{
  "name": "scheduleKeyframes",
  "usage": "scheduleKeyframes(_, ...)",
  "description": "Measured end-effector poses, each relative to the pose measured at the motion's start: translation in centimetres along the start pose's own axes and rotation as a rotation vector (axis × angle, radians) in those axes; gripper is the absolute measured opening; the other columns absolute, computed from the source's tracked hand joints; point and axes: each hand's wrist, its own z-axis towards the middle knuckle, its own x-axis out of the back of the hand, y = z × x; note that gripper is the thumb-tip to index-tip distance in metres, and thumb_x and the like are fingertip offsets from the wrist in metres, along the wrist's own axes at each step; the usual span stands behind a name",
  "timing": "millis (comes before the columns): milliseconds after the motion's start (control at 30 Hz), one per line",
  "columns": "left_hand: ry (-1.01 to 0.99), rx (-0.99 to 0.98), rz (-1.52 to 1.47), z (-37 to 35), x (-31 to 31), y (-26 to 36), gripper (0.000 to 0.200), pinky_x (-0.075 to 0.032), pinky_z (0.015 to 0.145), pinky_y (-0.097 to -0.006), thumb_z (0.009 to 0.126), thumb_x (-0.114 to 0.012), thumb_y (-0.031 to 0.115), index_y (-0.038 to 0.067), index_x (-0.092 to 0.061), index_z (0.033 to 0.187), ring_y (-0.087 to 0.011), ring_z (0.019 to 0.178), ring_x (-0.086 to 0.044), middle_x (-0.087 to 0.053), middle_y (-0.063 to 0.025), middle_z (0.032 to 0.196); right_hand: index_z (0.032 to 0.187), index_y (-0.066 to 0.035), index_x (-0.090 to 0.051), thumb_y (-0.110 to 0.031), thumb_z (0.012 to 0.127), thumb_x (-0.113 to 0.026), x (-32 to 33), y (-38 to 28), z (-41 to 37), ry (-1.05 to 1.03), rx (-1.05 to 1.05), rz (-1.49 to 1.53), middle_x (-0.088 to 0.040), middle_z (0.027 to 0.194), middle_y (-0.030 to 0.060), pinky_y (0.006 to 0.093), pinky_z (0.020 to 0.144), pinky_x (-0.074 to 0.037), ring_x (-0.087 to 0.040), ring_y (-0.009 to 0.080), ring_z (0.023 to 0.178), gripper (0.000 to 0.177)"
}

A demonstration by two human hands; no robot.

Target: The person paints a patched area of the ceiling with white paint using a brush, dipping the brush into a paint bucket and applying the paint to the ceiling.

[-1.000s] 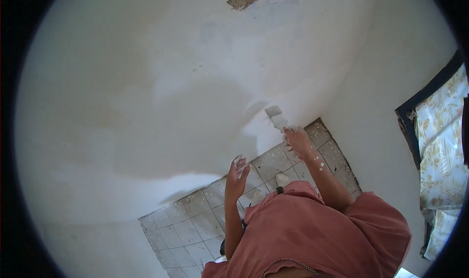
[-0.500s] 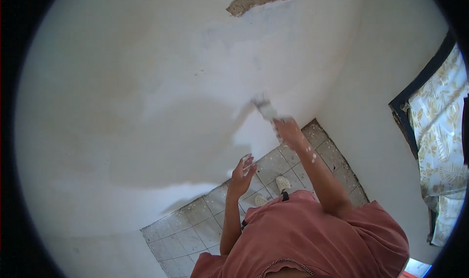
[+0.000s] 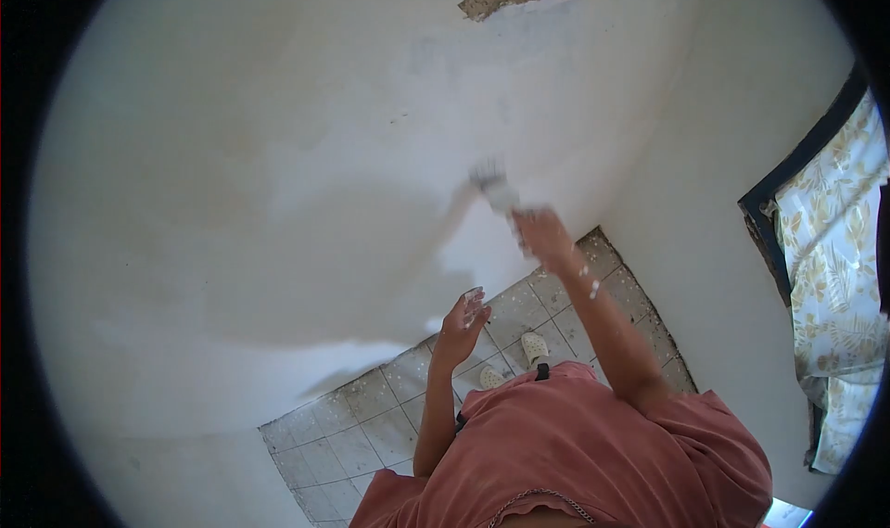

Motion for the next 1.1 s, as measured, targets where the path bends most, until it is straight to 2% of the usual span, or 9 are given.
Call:
scheduleKeyframes(133,0.064,-0.078,0.008,0.6,1.8,0.8,0.049,-0.037,0.098,-0.0367,0.089,-0.057,0.028,-0.002,-0.044,0.125,-0.0270,0.118,-0.048,-0.051,-0.0190,0.125,0.084,-0.003,-0.058,-0.025,0.089,-0.055,-0.2,0.7,-1.8,0.006,-0.165,-0.013,-0.049,0.062,-0.0009,0.0229,0.038,-0.033,-0.042,0.0072,0.047,0.023)
scheduleKeyframes(267,0.118,-0.084,0.067,1.3,2.9,3.2,0.048,-0.037,0.098,-0.0384,0.088,-0.057,0.029,-0.002,-0.045,0.124,-0.0281,0.118,-0.048,-0.051,-0.0186,0.125,0.076,-0.003,-0.055,-0.026,0.091,-0.051,0.0,-13.8,-5.5,-0.023,0.234,0.172,-0.046,0.059,-0.0012,0.0210,0.039,-0.034,-0.042,0.0069,0.047,0.028)
scheduleKeyframes(367,0.150,-0.124,0.075,1.5,3.2,4.1,0.048,-0.037,0.098,-0.0392,0.088,-0.057,0.029,-0.001,-0.045,0.124,-0.0286,0.118,-0.048,-0.051,-0.0183,0.125,0.076,-0.002,-0.054,-0.026,0.092,-0.050,-0.5,-16.1,-6.9,-0.064,0.277,0.277,-0.046,0.058,-0.0010,0.0208,0.038,-0.033,-0.042,0.0063,0.046,0.029)
scheduleKeyframes(467,0.167,-0.139,0.077,1.5,3.5,4.4,0.048,-0.037,0.098,-0.0400,0.088,-0.057,0.029,-0.001,-0.045,0.124,-0.0283,0.118,-0.048,-0.051,-0.0181,0.125,0.073,-0.002,-0.054,-0.027,0.091,-0.052,-2.0,-2.4,-0.5,0.019,0.179,-0.039,-0.046,0.058,0.0001,0.0239,0.037,-0.033,-0.042,0.0081,0.043,0.031)
scheduleKeyframes(567,0.185,-0.135,0.089,1.2,4.2,4.1,0.048,-0.038,0.098,-0.0405,0.088,-0.057,0.029,-0.001,-0.046,0.124,-0.0276,0.118,-0.048,-0.051,-0.0179,0.125,0.071,-0.003,-0.055,-0.026,0.090,-0.053,-1.6,7.5,0.1,0.026,-0.278,0.079,-0.047,0.057,0.0006,0.0249,0.038,-0.035,-0.043,0.0090,0.046,0.029)
scheduleKeyframes(667,0.208,-0.096,0.093,0.6,4.5,3.5,0.048,-0.038,0.098,-0.0405,0.088,-0.057,0.029,-0.001,-0.046,0.124,-0.0274,0.118,-0.048,-0.051,-0.0179,0.125,0.076,-0.003,-0.056,-0.025,0.090,-0.053,-1.2,-1.2,-2.0,0.032,-0.108,-0.063,-0.047,0.058,-0.0001,0.0237,0.038,-0.033,-0.042,0.0076,0.047,0.026)
scheduleKeyframes(800,0.197,-0.077,0.072,0.4,4.4,3.0,0.047,-0.037,0.098,-0.0402,0.088,-0.057,0.027,-0.001,-0.046,0.124,-0.0277,0.118,-0.048,-0.051,-0.0179,0.125,0.083,-0.002,-0.055,-0.024,0.092,-0.051,-1.0,-14.1,-6.6,-0.068,0.212,0.259,-0.047,0.063,-0.0007,0.0200,0.037,-0.033,-0.041,0.0052,0.047,0.024)
scheduleKeyframes(900,0.181,-0.080,0.045,0.4,3.8,2.3,0.046,-0.038,0.098,-0.0398,0.089,-0.057,0.026,-0.001,-0.045,0.124,-0.0283,0.118,-0.048,-0.051,-0.0181,0.125,0.083,-0.001,-0.055,-0.025,0.092,-0.051,-2.8,-12.8,-5.8,-0.059,0.141,0.193,-0.047,0.062,-0.0008,0.0199,0.037,-0.033,-0.041,0.0053,0.045,0.025)
scheduleKeyframes(1100,0.197,-0.104,0.036,-0.4,4.6,1.5,0.047,-0.038,0.098,-0.0390,0.089,-0.056,0.027,-0.002,-0.045,0.124,-0.0284,0.117,-0.048,-0.051,-0.0190,0.124,0.076,-0.003,-0.055,-0.022,0.091,-0.051,-3.1,3.7,-1.7,-0.005,-0.222,0.139,-0.046,0.058,-0.0011,0.0213,0.035,-0.031,-0.041,0.0069,0.044,0.025)
